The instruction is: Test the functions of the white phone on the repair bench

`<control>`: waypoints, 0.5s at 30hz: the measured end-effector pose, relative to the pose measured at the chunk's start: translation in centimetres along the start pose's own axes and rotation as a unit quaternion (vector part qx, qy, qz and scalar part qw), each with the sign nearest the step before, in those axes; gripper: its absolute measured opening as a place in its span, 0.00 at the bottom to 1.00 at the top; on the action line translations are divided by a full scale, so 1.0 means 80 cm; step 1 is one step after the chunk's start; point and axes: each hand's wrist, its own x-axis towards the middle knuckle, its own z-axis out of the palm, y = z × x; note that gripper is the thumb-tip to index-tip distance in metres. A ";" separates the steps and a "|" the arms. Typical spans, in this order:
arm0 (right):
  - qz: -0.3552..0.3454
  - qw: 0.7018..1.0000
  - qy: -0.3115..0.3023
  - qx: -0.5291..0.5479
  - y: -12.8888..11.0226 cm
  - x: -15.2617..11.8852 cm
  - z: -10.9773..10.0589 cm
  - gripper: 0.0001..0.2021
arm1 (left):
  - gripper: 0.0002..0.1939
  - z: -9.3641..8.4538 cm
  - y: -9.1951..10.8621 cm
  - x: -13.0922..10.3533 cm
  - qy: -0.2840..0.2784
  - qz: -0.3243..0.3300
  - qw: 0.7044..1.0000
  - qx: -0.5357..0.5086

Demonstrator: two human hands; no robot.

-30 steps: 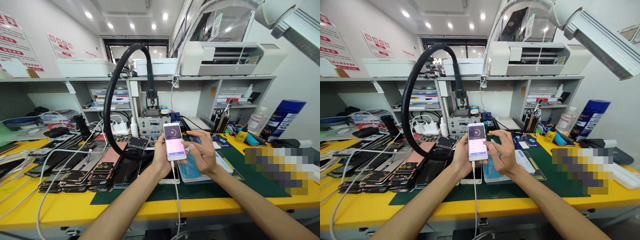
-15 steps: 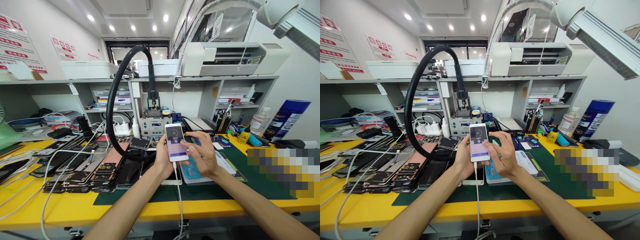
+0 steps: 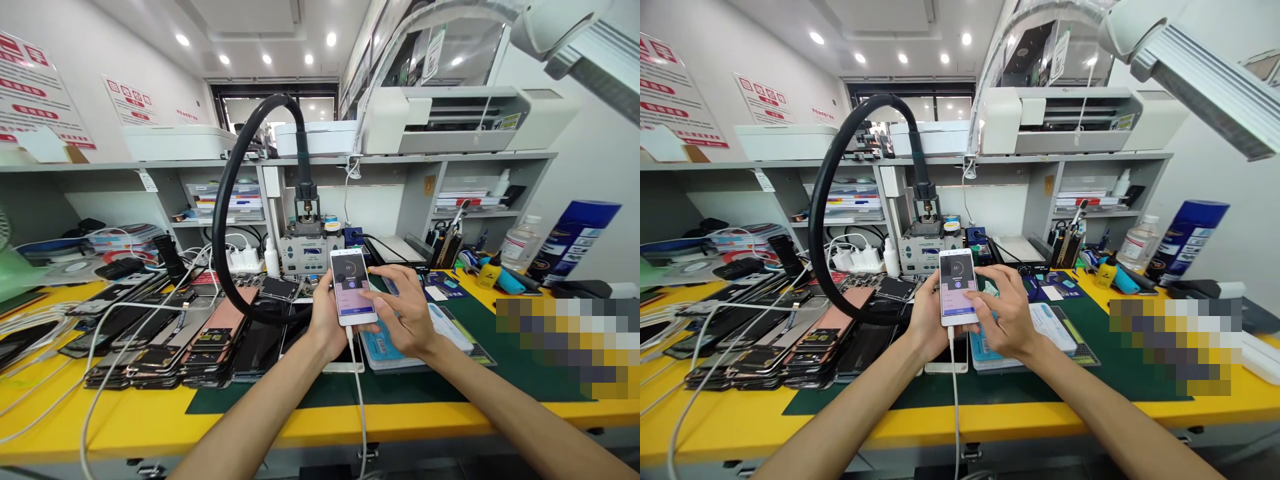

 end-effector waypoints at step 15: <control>0.060 0.997 0.028 0.033 0.004 -0.001 0.001 0.16 | 0.29 0.002 0.000 0.001 -0.015 -0.007 1.000 -0.005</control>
